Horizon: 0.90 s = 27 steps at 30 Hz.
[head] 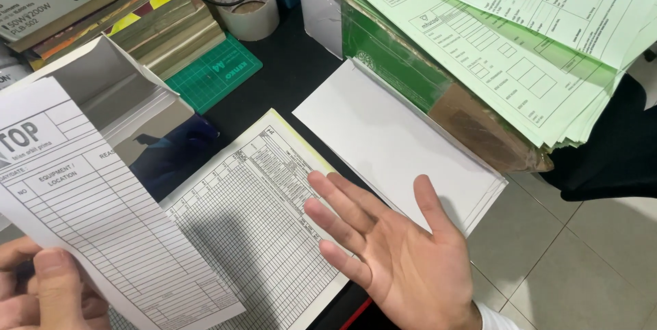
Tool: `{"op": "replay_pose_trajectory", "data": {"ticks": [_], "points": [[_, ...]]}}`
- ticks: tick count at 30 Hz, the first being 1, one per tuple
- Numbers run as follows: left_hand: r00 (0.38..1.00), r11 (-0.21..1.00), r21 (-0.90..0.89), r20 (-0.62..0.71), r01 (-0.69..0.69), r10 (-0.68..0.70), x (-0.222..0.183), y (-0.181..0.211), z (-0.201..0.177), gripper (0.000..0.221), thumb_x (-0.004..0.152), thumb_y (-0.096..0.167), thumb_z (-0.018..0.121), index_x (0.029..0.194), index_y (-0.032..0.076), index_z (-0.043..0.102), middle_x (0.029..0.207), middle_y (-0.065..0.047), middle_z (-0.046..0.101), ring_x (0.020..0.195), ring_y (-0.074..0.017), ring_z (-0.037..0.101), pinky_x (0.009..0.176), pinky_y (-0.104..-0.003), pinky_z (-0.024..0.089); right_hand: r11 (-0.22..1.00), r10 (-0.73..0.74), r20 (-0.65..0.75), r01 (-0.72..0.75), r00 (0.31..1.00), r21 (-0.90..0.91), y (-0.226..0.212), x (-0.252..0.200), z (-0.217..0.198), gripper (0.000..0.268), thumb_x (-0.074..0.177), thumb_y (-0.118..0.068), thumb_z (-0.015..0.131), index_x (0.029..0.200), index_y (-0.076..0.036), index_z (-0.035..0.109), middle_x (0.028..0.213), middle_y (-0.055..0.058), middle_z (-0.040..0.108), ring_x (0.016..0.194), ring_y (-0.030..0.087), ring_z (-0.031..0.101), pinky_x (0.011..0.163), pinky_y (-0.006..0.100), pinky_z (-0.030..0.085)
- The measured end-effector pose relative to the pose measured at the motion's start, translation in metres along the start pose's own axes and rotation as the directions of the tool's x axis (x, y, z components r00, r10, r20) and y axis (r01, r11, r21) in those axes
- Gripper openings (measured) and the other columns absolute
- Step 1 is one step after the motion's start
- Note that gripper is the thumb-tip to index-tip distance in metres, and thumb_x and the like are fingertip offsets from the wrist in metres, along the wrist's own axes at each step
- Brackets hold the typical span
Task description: Folding paper forms and inserting them into envelopes
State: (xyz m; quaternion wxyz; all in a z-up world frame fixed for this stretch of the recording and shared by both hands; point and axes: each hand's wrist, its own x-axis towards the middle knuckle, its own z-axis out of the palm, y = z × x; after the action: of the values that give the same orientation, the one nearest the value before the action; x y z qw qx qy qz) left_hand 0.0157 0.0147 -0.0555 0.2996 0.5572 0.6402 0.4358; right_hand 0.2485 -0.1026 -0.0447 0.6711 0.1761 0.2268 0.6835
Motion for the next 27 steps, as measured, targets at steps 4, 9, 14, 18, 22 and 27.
{"op": "replay_pose_trajectory", "data": {"ticks": [4, 9, 14, 18, 22, 27], "points": [[0.999, 0.999, 0.014, 0.017, -0.039, 0.039, -0.003, 0.007, 0.001, 0.025, 0.114, 0.025, 0.043, 0.127, 0.003, 0.046, 0.067, -0.005, 0.046, 0.046, -0.0054, 0.034, 0.038, -0.017, 0.025, 0.995, -0.068, 0.138, 0.077, 0.988, -0.066, -0.004, 0.003, 0.000, 0.067, 0.093, -0.038, 0.041, 0.145, -0.008, 0.013, 0.150, 0.013, 0.011, 0.134, 0.034, 0.015, 0.107, 0.051, 0.020], [0.998, 0.999, -0.022, 0.044, -0.047, 0.048, -0.005, 0.015, 0.001, 0.030, 0.108, 0.027, 0.046, 0.121, -0.001, 0.046, 0.064, -0.013, 0.048, 0.042, -0.0114, 0.036, 0.036, -0.019, 0.025, 0.855, -0.215, 0.223, 0.293, 0.951, -0.428, 0.000, 0.003, 0.001, 0.051, 0.094, -0.026, 0.046, 0.136, -0.005, 0.028, 0.147, 0.018, 0.017, 0.135, 0.035, 0.016, 0.108, 0.048, 0.024], [0.999, 0.990, -0.137, 0.031, 0.035, -0.031, -0.008, 0.023, 0.004, 0.017, 0.103, 0.027, 0.050, 0.110, 0.011, 0.045, 0.055, 0.002, 0.039, 0.044, -0.0047, 0.034, 0.041, -0.017, 0.027, 0.076, -0.328, 0.461, 0.510, 0.824, -0.857, 0.002, -0.003, -0.014, 0.051, 0.093, -0.025, 0.045, 0.136, -0.006, 0.027, 0.127, 0.035, 0.041, 0.112, 0.050, 0.049, 0.094, 0.055, 0.042], [0.999, 0.987, -0.163, 0.042, 0.002, 0.005, -0.006, 0.021, 0.002, 0.013, 0.103, 0.023, 0.049, 0.104, 0.011, 0.045, 0.053, 0.003, 0.036, 0.043, -0.0042, 0.031, 0.042, -0.017, 0.027, -0.965, 0.215, 0.584, 0.080, 0.783, 0.249, -0.001, -0.001, 0.002, 0.030, 0.078, -0.013, 0.065, 0.108, -0.011, 0.060, 0.118, 0.011, 0.057, 0.113, 0.028, 0.054, 0.104, 0.053, 0.034], [0.997, 0.989, -0.146, 0.080, 0.004, 0.008, -0.006, 0.025, -0.004, 0.016, 0.098, 0.023, 0.050, 0.103, 0.008, 0.046, 0.053, -0.001, 0.038, 0.043, -0.0065, 0.032, 0.042, -0.019, 0.028, -0.922, 0.104, 0.446, -0.081, 0.889, 0.378, -0.010, -0.003, 0.000, 0.042, 0.076, -0.008, 0.062, 0.117, -0.013, 0.058, 0.127, 0.004, 0.054, 0.122, 0.023, 0.046, 0.102, 0.050, 0.031], [0.987, 0.983, -0.184, 0.158, -0.013, 0.043, -0.001, 0.024, -0.008, 0.015, 0.097, 0.016, 0.048, 0.103, 0.003, 0.047, 0.057, -0.006, 0.048, 0.048, -0.0086, 0.041, 0.047, -0.020, 0.034, -0.945, 0.036, 0.427, -0.108, 0.904, 0.309, -0.004, -0.002, -0.003, 0.041, 0.080, -0.011, 0.057, 0.121, -0.009, 0.055, 0.130, 0.009, 0.050, 0.124, 0.026, 0.044, 0.102, 0.050, 0.032]]}}
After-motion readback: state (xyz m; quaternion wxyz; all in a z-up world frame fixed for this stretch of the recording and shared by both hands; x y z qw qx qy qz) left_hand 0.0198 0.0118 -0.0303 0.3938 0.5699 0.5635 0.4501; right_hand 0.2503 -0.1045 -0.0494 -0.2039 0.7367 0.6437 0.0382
